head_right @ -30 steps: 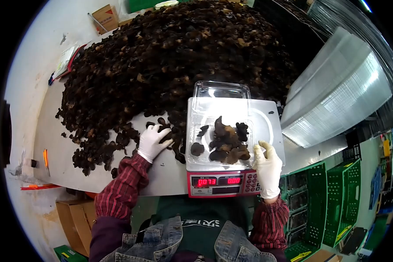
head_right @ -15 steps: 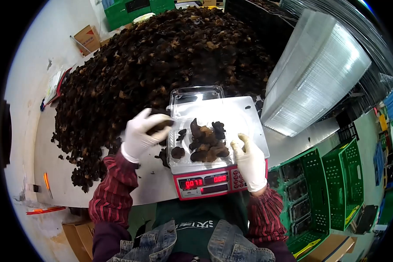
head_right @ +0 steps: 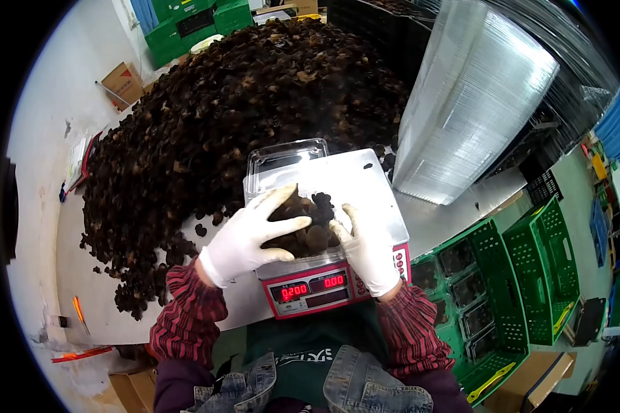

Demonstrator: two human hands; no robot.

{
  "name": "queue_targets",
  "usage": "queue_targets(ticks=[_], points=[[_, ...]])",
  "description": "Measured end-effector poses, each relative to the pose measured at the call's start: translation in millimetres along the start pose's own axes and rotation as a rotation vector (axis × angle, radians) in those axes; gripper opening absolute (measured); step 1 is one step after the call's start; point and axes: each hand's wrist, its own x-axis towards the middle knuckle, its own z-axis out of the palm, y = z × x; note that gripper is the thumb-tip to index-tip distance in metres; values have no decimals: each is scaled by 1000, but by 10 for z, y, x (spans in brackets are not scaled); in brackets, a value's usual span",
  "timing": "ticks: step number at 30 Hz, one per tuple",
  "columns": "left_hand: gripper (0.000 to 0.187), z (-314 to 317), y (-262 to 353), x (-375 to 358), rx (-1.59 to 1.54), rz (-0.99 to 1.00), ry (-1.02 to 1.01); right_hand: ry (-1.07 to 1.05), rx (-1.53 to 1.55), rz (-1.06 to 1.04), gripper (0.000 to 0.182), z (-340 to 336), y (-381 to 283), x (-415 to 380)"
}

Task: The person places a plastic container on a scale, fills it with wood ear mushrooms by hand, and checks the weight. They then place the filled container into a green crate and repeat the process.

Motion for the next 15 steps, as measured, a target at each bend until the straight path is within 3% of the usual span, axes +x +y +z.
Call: queue_targets(ticks=[3,5,6,7,11,13,14,15], points=[[52,-33,-58,-79,-72,-63,112,-1,10,-47,43,-58,-66,-10],[49,121,-138,-75,-14,10,210,-106,-75,-185,46,-102,-134,13],[48,255,-176,-100,13,2,172,29,-130,-330,48,-10,-115,32],[48,385,-184,-144,41,-9,136,24,-126,-330,48,73,-75,33],[46,415,-137,-253,47,-81,167,-36,-152,-291,50,138,-37,47],[41,278,-47,-312,83,-54,208,54,-55,-250,44,32,-41,30],[39,212,-50,-368,45,-37,303,-113,-40,-32,52,-124,-99,10],[37,167,-70,-434,6,-20,396,-85,64,80,44,-183,-84,-9]])
